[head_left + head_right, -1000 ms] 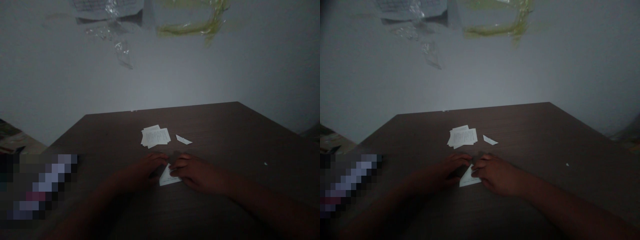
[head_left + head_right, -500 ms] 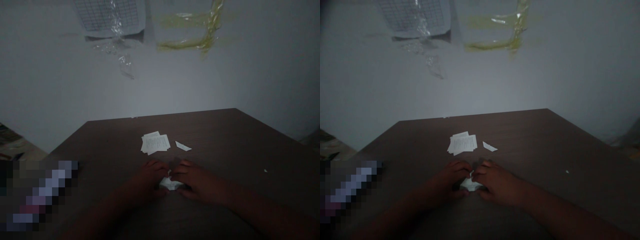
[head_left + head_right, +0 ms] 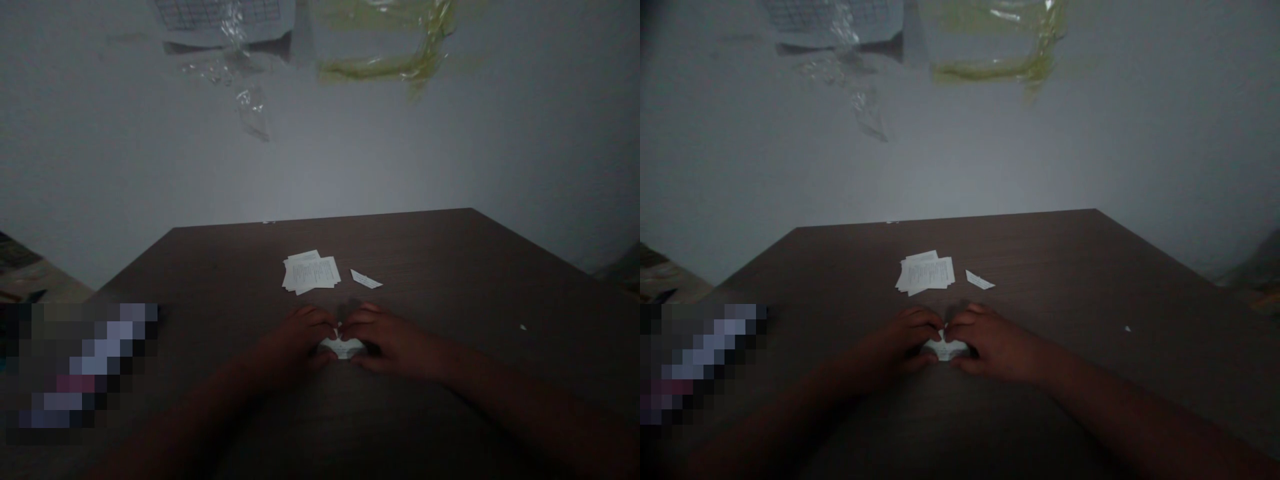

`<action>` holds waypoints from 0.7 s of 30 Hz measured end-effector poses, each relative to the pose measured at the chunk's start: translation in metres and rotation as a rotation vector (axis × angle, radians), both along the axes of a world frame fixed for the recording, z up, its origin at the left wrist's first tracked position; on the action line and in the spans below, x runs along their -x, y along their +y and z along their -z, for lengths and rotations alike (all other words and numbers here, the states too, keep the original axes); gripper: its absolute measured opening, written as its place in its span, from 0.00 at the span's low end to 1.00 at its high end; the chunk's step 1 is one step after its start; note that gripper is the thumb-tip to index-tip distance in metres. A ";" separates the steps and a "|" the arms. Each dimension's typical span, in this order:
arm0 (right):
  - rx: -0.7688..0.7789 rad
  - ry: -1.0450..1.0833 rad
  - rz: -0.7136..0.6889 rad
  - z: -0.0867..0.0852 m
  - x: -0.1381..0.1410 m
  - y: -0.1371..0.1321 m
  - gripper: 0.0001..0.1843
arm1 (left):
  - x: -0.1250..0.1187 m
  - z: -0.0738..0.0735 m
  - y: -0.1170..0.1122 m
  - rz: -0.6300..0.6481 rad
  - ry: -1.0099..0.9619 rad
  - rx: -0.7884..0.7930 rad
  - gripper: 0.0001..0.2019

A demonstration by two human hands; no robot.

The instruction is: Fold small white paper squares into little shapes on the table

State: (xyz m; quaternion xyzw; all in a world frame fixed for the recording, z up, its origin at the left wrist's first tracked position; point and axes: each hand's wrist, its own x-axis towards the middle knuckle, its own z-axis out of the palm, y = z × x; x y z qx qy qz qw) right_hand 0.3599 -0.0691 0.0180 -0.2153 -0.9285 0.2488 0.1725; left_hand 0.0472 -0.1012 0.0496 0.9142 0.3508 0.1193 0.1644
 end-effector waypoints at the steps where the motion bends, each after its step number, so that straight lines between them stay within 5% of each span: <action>1: 0.002 0.002 -0.004 0.001 0.000 0.001 0.20 | 0.000 0.000 0.000 0.012 0.013 -0.026 0.16; 11: -0.027 0.034 0.039 -0.002 0.003 -0.002 0.07 | -0.013 0.003 -0.002 0.056 0.242 -0.288 0.06; 21: -0.069 0.060 0.071 0.001 0.009 -0.001 0.06 | -0.020 0.005 -0.003 -0.064 0.119 -0.146 0.11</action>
